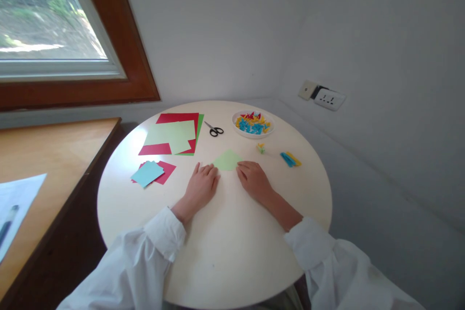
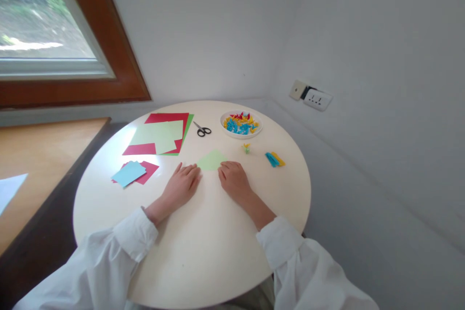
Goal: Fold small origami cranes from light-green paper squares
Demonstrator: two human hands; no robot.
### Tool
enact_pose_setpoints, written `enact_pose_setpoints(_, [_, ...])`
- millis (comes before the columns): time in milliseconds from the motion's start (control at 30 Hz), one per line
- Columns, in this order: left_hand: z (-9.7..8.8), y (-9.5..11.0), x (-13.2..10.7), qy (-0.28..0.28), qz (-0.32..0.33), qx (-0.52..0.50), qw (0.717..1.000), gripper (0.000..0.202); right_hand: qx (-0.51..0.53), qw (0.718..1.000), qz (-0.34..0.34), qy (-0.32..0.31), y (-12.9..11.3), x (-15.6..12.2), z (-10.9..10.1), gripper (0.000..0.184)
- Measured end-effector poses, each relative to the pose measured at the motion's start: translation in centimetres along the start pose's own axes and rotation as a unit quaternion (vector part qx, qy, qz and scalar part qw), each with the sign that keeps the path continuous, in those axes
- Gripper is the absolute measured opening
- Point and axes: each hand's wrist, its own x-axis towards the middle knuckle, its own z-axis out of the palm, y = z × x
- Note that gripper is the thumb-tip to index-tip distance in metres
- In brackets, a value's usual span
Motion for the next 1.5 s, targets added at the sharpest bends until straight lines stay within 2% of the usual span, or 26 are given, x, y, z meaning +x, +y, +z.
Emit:
enact_pose_setpoints(67, [-0.1,-0.3,0.3,0.011,-0.016,-0.038,0.999,0.029,0.012,1.0,-0.013,-0.001,0.0,0.2,0.1,0.021])
enact_pose_setpoints(200, [-0.1,-0.8,0.8,0.025,-0.027,-0.102,0.994,0.027,0.036,0.998,-0.029,-0.051,-0.2,0.6,0.3,0.036])
enact_pose_setpoints(267, [-0.1,-0.9,0.9,0.023,-0.023,-0.11,0.993,0.023,0.039,0.996,-0.027,-0.07,-0.4,0.8,0.1,0.032])
enact_pose_setpoints(400, [-0.1,-1.2,1.1,0.015,-0.028,-0.1,0.994,0.021,0.029,0.997,-0.031,-0.066,-0.7,1.0,-0.1,0.025])
enact_pose_setpoints(533, [-0.3,-1.5,1.4,0.005,0.005,-0.098,0.995,0.021,0.022,0.997,-0.039,-0.056,-0.7,0.9,0.0,0.02])
enact_pose_setpoints(633, [-0.5,-1.6,1.7,-0.003,0.026,-0.097,0.995,0.02,0.024,0.998,-0.029,-0.056,-0.6,1.1,0.2,0.021])
enact_pose_setpoints(833, [-0.9,-1.4,1.9,-0.007,0.023,-0.101,0.995,0.02,0.051,0.997,-0.017,-0.055,-0.4,2.1,0.6,0.03])
enact_pose_setpoints(1333, [-0.5,-2.1,2.2,-0.005,-0.049,-0.156,0.986,0.024,0.087,0.994,-0.006,-0.065,0.6,3.6,1.8,0.033])
enact_pose_setpoints(1500, [-0.2,-2.3,2.4,-0.011,-0.115,-0.111,0.987,0.041,0.092,0.994,-0.004,-0.062,0.6,3.8,1.9,0.034])
